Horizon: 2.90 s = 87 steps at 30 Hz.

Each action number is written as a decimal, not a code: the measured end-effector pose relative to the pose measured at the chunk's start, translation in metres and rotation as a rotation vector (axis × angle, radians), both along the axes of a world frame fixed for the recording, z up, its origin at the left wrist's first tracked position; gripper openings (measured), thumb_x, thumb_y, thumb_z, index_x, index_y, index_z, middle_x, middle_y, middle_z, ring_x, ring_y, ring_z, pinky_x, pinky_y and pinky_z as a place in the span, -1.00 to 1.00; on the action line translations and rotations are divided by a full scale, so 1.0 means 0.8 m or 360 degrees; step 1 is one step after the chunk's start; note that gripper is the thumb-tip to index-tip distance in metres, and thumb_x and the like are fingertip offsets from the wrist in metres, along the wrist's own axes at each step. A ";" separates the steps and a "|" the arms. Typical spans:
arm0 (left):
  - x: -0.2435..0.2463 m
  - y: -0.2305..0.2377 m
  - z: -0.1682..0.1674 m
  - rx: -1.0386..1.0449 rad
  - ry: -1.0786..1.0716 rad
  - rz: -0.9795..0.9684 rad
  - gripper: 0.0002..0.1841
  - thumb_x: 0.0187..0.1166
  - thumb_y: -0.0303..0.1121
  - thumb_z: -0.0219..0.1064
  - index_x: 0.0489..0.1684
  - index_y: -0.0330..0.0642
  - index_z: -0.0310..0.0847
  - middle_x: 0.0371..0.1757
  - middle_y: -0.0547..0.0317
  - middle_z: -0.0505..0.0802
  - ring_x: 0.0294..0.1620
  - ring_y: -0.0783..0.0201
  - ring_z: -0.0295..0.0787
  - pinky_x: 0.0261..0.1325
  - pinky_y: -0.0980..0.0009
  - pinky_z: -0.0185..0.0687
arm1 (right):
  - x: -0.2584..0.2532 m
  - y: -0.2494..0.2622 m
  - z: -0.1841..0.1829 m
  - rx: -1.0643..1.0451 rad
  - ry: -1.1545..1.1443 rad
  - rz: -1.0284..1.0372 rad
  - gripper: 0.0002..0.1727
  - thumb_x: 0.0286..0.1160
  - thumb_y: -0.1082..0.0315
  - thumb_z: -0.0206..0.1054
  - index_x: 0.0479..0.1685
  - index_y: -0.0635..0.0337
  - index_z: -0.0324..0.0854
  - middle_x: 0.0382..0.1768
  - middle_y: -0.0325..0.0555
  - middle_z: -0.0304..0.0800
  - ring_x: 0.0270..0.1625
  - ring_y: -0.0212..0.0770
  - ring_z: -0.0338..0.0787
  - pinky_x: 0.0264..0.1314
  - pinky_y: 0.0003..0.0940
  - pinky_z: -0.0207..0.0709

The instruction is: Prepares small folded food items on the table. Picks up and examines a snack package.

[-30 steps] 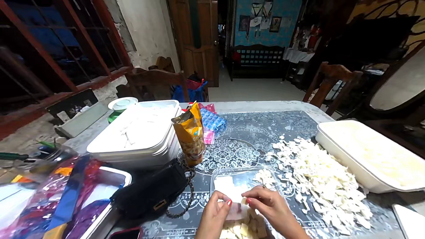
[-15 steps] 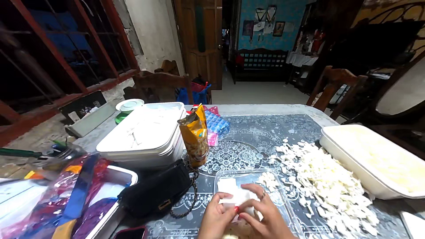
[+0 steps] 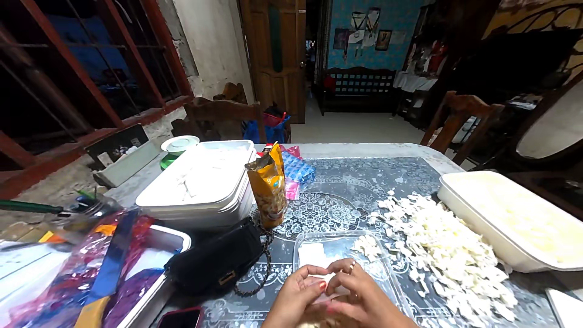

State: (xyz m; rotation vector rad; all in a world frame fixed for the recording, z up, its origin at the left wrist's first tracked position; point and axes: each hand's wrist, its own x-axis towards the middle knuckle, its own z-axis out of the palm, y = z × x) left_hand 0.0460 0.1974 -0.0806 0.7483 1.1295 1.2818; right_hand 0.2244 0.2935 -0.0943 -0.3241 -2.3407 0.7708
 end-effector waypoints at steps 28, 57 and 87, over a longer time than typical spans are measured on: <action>0.006 0.003 -0.010 0.0509 0.0316 0.0445 -0.79 0.27 -0.73 0.42 -0.35 -0.22 0.58 -0.31 0.27 0.89 -0.33 0.44 0.84 -0.15 0.48 0.80 | -0.007 -0.007 -0.004 0.0322 0.0073 -0.0314 -0.84 0.45 0.26 0.40 -0.34 0.11 0.83 -0.22 -0.08 0.90 0.05 -0.03 0.85 0.15 0.02 0.60; 0.018 -0.011 -0.027 0.0458 0.2065 -0.0238 -0.78 0.57 -0.59 0.24 -0.03 -0.49 0.80 0.01 -0.30 0.84 0.13 -0.25 0.81 0.19 -0.02 0.72 | 0.010 0.038 -0.002 -0.0063 -0.0684 -0.0487 -0.84 0.46 0.42 0.43 -0.21 0.38 0.81 -0.16 0.21 0.84 0.08 0.20 0.81 0.27 0.05 0.59; 0.019 -0.011 -0.034 0.0545 0.1963 -0.0039 -0.86 0.45 -0.51 0.42 -0.22 -0.44 0.82 -0.24 -0.17 0.91 -0.10 -0.17 0.89 0.00 -0.11 0.75 | 0.018 0.031 0.014 -0.0218 0.0259 -0.0679 -0.80 0.45 0.28 0.35 -0.25 0.23 0.79 -0.10 -0.10 0.84 0.03 -0.31 0.77 0.08 -0.39 0.62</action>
